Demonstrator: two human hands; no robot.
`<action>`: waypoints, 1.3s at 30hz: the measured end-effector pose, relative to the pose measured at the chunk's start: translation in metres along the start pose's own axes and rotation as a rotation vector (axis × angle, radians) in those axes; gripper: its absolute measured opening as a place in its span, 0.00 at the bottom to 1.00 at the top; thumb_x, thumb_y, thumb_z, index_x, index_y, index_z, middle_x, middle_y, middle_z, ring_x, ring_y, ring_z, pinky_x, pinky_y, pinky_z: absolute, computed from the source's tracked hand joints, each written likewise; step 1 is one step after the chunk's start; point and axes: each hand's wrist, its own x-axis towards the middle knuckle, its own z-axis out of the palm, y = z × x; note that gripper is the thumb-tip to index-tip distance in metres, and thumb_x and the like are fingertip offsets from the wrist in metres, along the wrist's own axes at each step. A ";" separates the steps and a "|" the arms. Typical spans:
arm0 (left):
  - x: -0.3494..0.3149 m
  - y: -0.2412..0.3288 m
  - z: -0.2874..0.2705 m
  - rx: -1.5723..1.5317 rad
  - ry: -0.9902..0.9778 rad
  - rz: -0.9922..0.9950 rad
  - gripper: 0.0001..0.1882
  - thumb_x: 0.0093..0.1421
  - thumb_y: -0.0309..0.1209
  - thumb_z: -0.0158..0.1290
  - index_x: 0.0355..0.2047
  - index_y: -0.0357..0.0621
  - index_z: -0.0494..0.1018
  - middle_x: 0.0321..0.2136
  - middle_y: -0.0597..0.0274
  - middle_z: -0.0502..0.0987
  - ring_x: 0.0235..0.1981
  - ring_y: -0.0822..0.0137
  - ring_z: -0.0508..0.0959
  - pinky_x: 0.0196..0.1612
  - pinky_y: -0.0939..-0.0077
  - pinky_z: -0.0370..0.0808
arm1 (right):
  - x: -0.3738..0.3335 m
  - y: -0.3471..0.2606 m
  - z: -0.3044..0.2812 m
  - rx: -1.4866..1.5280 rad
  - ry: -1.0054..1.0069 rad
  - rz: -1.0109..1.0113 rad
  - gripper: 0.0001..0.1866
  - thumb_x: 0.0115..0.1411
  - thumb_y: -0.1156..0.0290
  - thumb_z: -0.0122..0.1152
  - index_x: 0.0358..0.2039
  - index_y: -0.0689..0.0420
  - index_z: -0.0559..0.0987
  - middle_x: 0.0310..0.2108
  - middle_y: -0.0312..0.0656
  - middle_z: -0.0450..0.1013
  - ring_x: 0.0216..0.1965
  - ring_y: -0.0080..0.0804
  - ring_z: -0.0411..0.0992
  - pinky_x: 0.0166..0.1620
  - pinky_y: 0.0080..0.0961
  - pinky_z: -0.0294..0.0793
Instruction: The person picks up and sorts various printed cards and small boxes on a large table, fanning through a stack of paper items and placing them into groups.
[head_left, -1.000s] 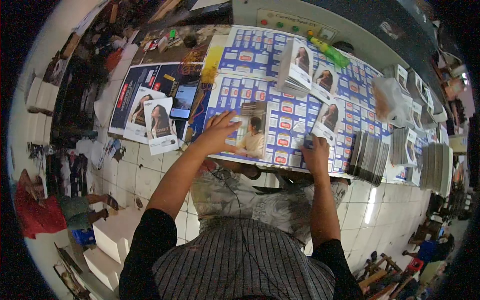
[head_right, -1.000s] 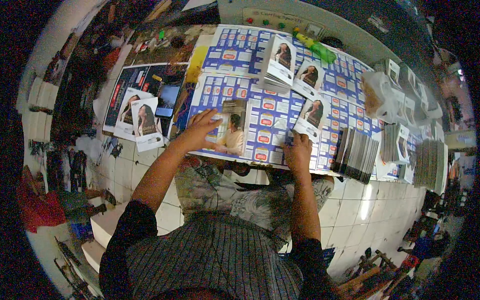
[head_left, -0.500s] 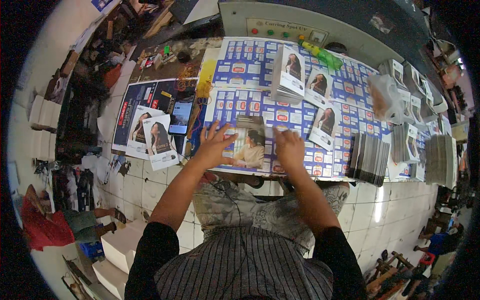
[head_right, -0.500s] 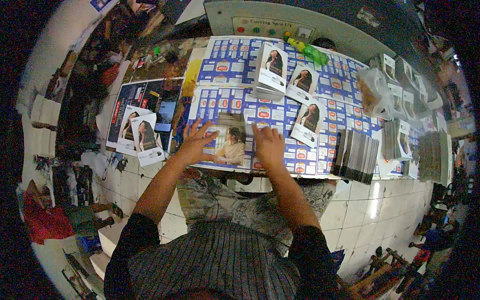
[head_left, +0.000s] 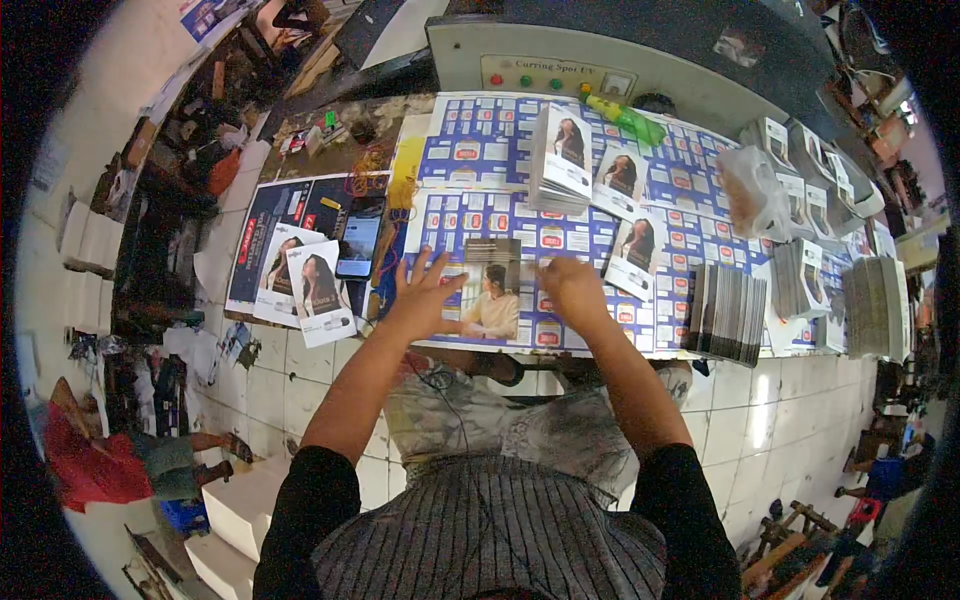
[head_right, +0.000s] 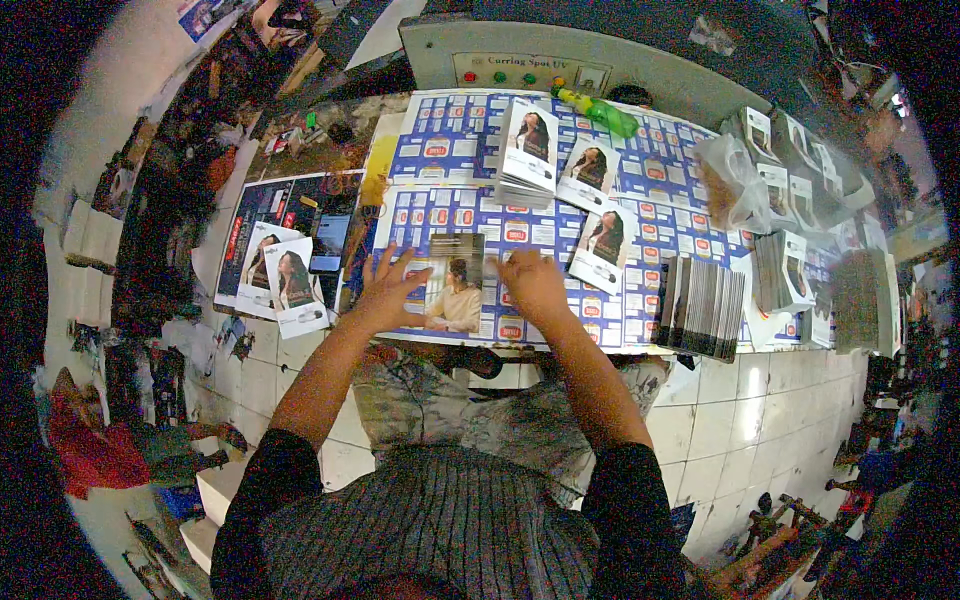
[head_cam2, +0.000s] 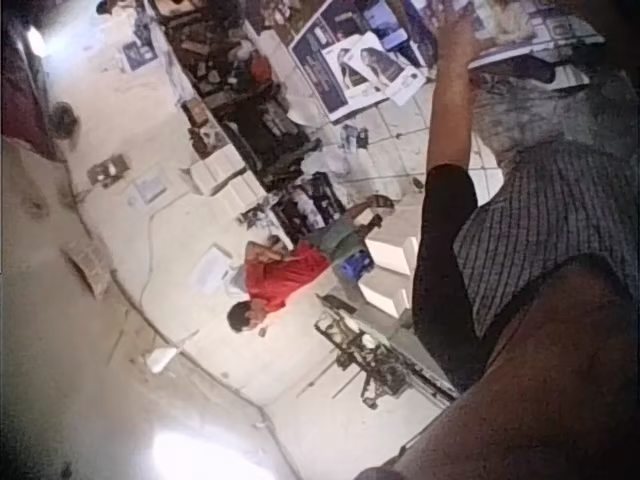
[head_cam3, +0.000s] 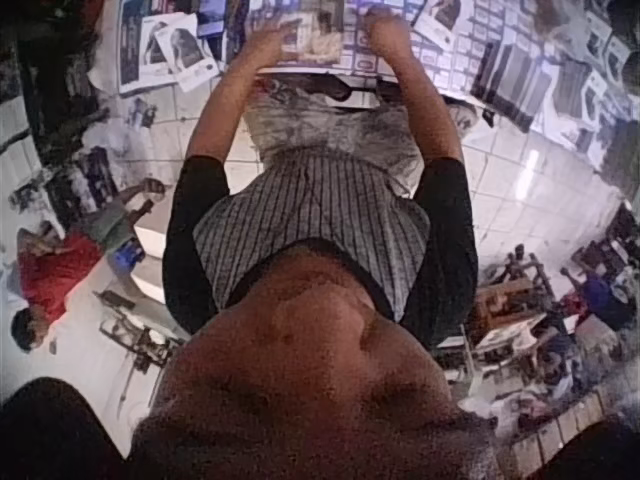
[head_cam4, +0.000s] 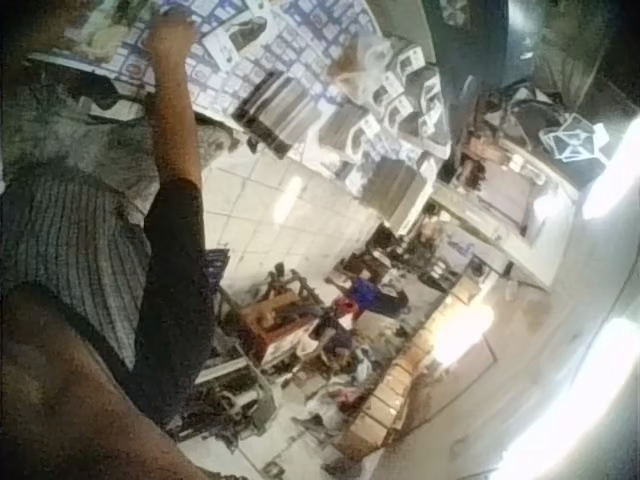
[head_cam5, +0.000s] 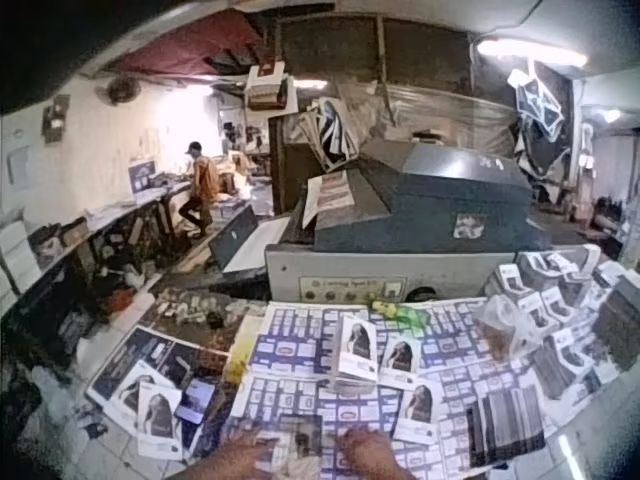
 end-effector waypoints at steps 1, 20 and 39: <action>0.001 0.001 0.001 0.002 0.010 0.011 0.48 0.39 0.59 0.68 0.62 0.62 0.69 0.69 0.50 0.53 0.72 0.45 0.41 0.67 0.32 0.37 | -0.015 0.006 0.001 0.018 -0.100 -0.175 0.26 0.57 0.68 0.57 0.58 0.42 0.75 0.41 0.39 0.74 0.45 0.40 0.72 0.46 0.44 0.71; -0.013 -0.003 0.045 -0.025 0.036 0.055 0.50 0.51 0.57 0.62 0.68 0.46 0.57 0.71 0.50 0.49 0.71 0.44 0.47 0.68 0.44 0.44 | -0.008 -0.069 0.040 1.051 -0.251 0.600 0.32 0.51 0.59 0.70 0.52 0.66 0.74 0.45 0.60 0.76 0.46 0.53 0.76 0.50 0.40 0.74; -0.025 -0.001 0.035 -0.133 0.040 0.043 0.50 0.45 0.54 0.67 0.66 0.47 0.62 0.69 0.50 0.52 0.71 0.48 0.49 0.69 0.50 0.46 | -0.071 0.152 -0.076 0.091 0.530 0.752 0.38 0.61 0.46 0.57 0.59 0.67 0.68 0.54 0.66 0.69 0.55 0.62 0.68 0.56 0.47 0.68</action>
